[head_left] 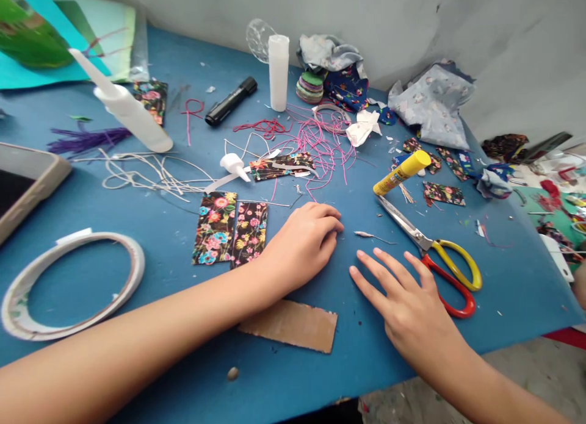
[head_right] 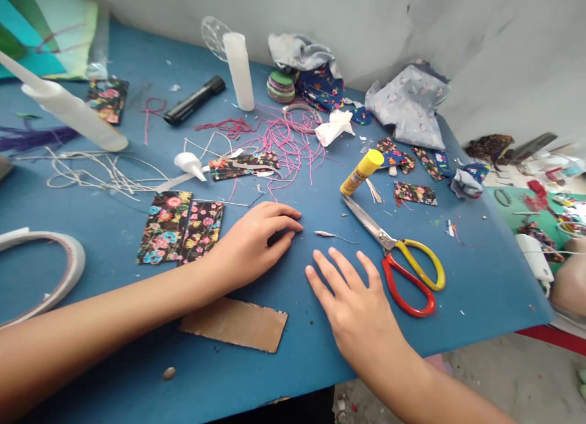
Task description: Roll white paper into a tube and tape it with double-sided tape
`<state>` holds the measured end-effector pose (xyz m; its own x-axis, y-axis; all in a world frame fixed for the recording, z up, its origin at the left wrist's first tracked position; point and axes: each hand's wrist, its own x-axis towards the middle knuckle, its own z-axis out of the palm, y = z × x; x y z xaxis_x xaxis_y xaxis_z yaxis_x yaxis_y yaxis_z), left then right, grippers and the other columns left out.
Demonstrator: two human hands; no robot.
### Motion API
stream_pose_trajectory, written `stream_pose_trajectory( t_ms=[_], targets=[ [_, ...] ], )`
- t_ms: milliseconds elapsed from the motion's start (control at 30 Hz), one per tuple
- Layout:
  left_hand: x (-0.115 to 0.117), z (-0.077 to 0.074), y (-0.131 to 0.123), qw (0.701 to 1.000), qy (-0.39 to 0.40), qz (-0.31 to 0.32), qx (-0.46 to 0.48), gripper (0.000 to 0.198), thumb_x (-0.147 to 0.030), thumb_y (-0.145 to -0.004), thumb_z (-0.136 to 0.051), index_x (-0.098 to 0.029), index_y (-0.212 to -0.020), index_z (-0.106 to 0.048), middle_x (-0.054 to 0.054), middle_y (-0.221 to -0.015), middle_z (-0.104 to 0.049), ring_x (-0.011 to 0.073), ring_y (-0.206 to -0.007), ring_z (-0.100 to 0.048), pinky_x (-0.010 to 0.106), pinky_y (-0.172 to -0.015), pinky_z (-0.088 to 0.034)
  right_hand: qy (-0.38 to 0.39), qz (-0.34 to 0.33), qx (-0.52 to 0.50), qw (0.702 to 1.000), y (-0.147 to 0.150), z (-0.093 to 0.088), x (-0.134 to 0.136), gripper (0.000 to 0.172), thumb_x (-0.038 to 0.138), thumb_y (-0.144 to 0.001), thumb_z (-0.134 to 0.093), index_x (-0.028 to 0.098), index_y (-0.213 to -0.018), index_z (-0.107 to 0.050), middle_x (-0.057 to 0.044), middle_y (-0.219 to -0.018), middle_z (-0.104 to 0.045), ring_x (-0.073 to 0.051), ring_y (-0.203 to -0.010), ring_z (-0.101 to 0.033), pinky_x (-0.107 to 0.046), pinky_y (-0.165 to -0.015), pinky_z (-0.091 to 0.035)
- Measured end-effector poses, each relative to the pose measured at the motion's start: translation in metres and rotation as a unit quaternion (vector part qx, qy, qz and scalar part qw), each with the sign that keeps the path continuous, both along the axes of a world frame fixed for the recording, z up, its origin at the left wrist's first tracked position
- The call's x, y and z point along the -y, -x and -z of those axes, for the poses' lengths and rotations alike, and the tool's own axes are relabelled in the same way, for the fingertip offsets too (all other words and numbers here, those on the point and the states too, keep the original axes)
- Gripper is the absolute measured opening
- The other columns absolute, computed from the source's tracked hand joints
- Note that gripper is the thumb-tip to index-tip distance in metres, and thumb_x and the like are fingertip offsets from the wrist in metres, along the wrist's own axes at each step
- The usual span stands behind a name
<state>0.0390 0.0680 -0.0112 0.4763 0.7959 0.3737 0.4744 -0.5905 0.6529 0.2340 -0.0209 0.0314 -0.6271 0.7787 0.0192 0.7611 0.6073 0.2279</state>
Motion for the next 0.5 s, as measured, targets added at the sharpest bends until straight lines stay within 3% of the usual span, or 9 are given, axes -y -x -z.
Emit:
stream_pose_trajectory(
  t_ms=[200,500],
  targets=[
    [0.000,0.000,-0.001,1.000,-0.003,-0.001,-0.008,0.019,-0.009,-0.086,-0.050,-0.014,-0.092,-0.067,0.009,-0.107,-0.067,0.0219,-0.102,-0.059,0.040,-0.092,-0.049,0.019,-0.021,0.030,0.999,-0.001,0.002,-0.013,0.060,0.002,-0.082,-0.040,0.025,-0.137,-0.048,-0.008,-0.147,-0.041,-0.032,-0.133,-0.037,-0.057,-0.099,-0.028],
    [0.000,-0.002,-0.001,1.000,0.003,-0.005,-0.008,0.018,-0.010,-0.086,-0.051,-0.013,-0.091,-0.068,0.009,-0.106,-0.067,0.0220,-0.101,-0.059,0.040,-0.092,-0.049,0.016,-0.026,0.021,0.999,-0.013,0.000,-0.010,0.063,0.001,-0.075,-0.044,0.027,-0.132,-0.052,-0.007,-0.145,-0.045,-0.032,-0.133,-0.037,-0.057,-0.101,-0.025]
  ],
)
